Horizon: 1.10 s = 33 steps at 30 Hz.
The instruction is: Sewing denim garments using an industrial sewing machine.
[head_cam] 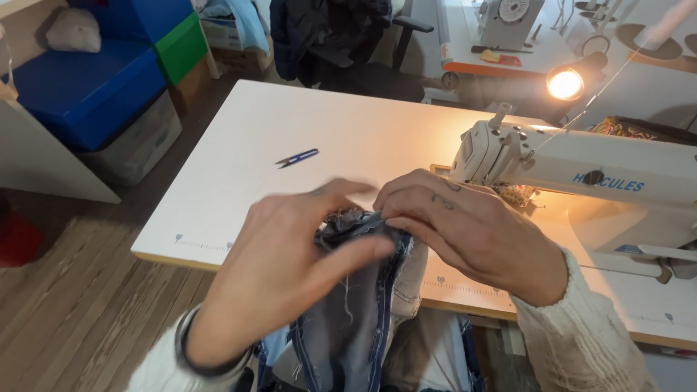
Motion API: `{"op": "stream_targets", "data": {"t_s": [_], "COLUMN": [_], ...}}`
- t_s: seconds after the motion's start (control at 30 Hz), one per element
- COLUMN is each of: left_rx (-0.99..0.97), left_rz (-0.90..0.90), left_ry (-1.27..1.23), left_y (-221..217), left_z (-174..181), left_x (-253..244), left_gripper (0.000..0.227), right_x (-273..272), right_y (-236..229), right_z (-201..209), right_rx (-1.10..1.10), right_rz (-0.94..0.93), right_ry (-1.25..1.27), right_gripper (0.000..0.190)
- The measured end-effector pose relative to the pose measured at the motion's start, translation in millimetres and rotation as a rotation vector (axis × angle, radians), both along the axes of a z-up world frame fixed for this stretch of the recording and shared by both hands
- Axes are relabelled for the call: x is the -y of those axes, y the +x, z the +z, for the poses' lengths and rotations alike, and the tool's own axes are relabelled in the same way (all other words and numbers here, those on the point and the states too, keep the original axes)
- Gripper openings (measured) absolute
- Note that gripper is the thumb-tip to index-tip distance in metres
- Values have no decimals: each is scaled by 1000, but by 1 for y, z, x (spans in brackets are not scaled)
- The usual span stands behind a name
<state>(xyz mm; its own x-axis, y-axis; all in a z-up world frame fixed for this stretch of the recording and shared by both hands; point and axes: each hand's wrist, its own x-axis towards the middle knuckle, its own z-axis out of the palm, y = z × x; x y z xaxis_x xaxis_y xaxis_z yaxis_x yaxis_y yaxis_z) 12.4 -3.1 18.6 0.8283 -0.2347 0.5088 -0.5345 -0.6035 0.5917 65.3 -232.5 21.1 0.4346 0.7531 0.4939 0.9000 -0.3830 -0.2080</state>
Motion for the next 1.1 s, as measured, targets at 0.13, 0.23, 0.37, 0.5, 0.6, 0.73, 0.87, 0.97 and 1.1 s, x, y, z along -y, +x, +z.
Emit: {"op": "stream_targets", "data": {"t_s": [0.13, 0.23, 0.37, 0.5, 0.6, 0.73, 0.87, 0.97, 1.1], "left_rx": [34, 121, 232, 265, 395, 505, 586, 617, 500], "left_rz": [67, 83, 29, 81, 43, -84, -251, -276, -237], "left_ry": [-92, -156, -170, -120, -139, -142, -73, -51, -137], "left_y": [1, -7, -24, -48, -69, -70, -49, -34, 33], "left_z": [8, 8, 12, 19, 27, 37, 52, 52, -42], "left_x": [6, 11, 18, 18, 18, 5, -12, -16, -10], "left_gripper": [8, 6, 7, 8, 8, 9, 17, 16, 18], "right_x": [-7, -17, -52, -42, -40, -30, -16, -14, -19], "right_y": [-21, -48, -76, -87, -102, -98, -106, -102, -50], "right_z": [-22, -66, -72, -44, -30, -14, 22, 27, -64], "right_rx": [160, 59, -239, -310, -318, -191, -99, -90, -103], "right_rz": [-189, -490, -686, -670, -528, -343, -238, -204, -347], "right_ry": [323, 702, 823, 841, 879, 823, 663, 597, 606], "right_gripper": [27, 43, 30, 21, 22, 13, 15, 13, 20]}}
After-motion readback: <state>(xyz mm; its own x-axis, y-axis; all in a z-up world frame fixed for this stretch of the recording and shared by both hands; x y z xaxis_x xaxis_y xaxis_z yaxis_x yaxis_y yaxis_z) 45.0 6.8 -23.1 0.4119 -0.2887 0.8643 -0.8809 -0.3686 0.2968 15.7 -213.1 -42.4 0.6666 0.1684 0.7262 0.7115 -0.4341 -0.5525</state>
